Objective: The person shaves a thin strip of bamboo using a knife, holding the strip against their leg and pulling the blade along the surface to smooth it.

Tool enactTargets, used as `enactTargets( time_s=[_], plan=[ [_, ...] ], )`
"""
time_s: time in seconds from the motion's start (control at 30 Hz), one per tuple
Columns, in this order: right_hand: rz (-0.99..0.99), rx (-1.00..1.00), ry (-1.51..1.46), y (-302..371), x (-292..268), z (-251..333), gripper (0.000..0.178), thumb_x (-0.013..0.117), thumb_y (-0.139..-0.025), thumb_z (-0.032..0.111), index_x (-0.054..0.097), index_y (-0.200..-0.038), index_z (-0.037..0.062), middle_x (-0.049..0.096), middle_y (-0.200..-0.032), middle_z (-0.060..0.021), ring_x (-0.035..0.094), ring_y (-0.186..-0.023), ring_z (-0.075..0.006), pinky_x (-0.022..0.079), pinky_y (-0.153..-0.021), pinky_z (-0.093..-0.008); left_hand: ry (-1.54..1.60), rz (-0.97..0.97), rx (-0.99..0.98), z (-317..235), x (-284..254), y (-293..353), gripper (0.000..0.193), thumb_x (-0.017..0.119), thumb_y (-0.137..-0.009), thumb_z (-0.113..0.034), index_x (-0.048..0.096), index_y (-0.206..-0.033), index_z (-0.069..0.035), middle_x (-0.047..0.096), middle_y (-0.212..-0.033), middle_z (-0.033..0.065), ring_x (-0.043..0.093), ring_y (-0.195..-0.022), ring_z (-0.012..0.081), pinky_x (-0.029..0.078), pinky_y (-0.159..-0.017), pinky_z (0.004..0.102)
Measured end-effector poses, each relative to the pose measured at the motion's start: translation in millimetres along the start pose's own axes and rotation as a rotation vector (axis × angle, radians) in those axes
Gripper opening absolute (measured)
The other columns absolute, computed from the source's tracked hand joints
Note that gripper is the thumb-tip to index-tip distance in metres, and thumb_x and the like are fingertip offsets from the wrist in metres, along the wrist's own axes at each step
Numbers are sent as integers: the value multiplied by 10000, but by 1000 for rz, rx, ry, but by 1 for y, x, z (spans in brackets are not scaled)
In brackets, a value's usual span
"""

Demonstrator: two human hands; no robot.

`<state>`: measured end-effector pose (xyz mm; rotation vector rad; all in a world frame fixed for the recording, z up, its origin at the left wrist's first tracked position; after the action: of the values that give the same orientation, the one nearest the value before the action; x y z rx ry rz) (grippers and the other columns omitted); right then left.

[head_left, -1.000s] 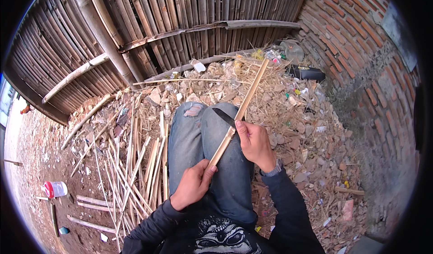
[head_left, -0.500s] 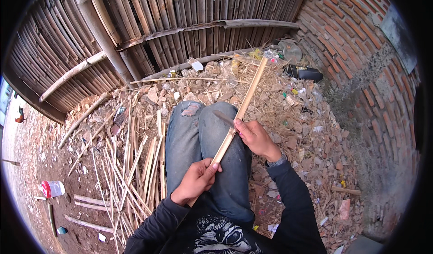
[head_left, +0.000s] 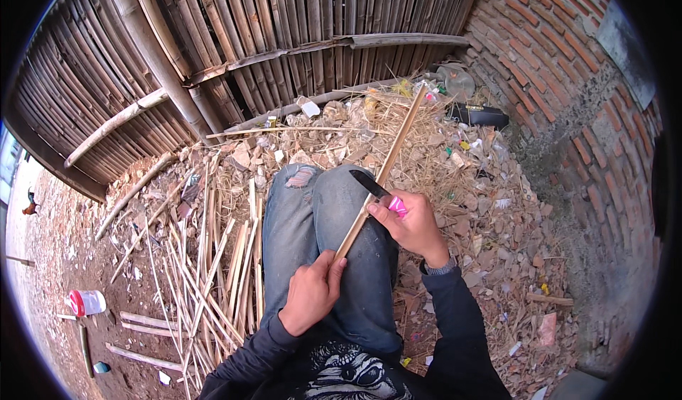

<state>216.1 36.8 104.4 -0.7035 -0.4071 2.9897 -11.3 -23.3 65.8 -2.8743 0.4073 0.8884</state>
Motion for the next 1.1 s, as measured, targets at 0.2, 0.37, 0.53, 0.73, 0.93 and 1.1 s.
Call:
enactTargets(
  time_s=[0.2, 0.37, 0.53, 0.73, 0.93, 1.1],
  plan=[
    [29, -84, 110, -6, 6, 15, 271, 791, -955, 207, 706, -859, -31, 631, -654, -142, 570, -548, -189, 442, -542, -361, -88, -46, -26, -7, -3, -1, 220, 620, -1063, -233, 618, -958, -40, 622, -699, 249, 637, -686, 510, 471, -596, 557],
    [104, -176, 152, -10, 2, 6, 143, 746, -897, 96, 663, -840, -5, 616, -658, -157, 615, -545, -263, 458, -546, -378, -49, -35, -8, -3, 0, -3, 230, 613, -1069, -224, 608, -945, -30, 620, -697, 239, 634, -662, 483, 472, -588, 529],
    [133, -400, 88, 4, 26, 16, 115, 736, -828, 58, 634, -783, 30, 549, -590, -98, 615, -513, -263, 439, -495, -363, 210, 37, -8, 9, 2, -13, 275, 594, -1100, -245, 627, -953, -15, 589, -626, 75, 566, -527, 199, 434, -536, 377],
    [-187, 2, 142, -2, -8, -1, 190, 795, -898, 173, 693, -920, 14, 616, -645, -101, 585, -540, -129, 422, -510, -327, 541, 223, -203, 21, 0, -13, 289, 561, -1120, -249, 668, -984, -18, 540, -659, -19, 481, -606, 61, 394, -558, 286],
    [-195, 28, 135, -5, -21, -18, 387, 632, -1069, 346, 692, -913, -3, 605, -663, -150, 582, -573, -244, 433, -570, -406, 494, 224, -183, 20, -2, -13, 317, 550, -1126, -278, 675, -984, -24, 511, -640, -27, 461, -589, 60, 382, -554, 277],
    [-5, 67, 197, -8, 9, -17, 512, 547, -1107, 390, 645, -826, -27, 554, -632, -224, 569, -571, -380, 428, -571, -453, 484, 215, -200, 17, -4, -13, 318, 544, -1127, -280, 675, -984, -27, 516, -634, -28, 475, -580, 66, 390, -552, 284]
  ],
)
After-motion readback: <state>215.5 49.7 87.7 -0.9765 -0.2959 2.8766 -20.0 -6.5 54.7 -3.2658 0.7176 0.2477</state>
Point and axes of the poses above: each hand's wrist, its own y-axis away from the middle knuckle, its own x-axis out of the palm, z = x × y, the point moved 3 cm from there along -y, towards the middle knuckle
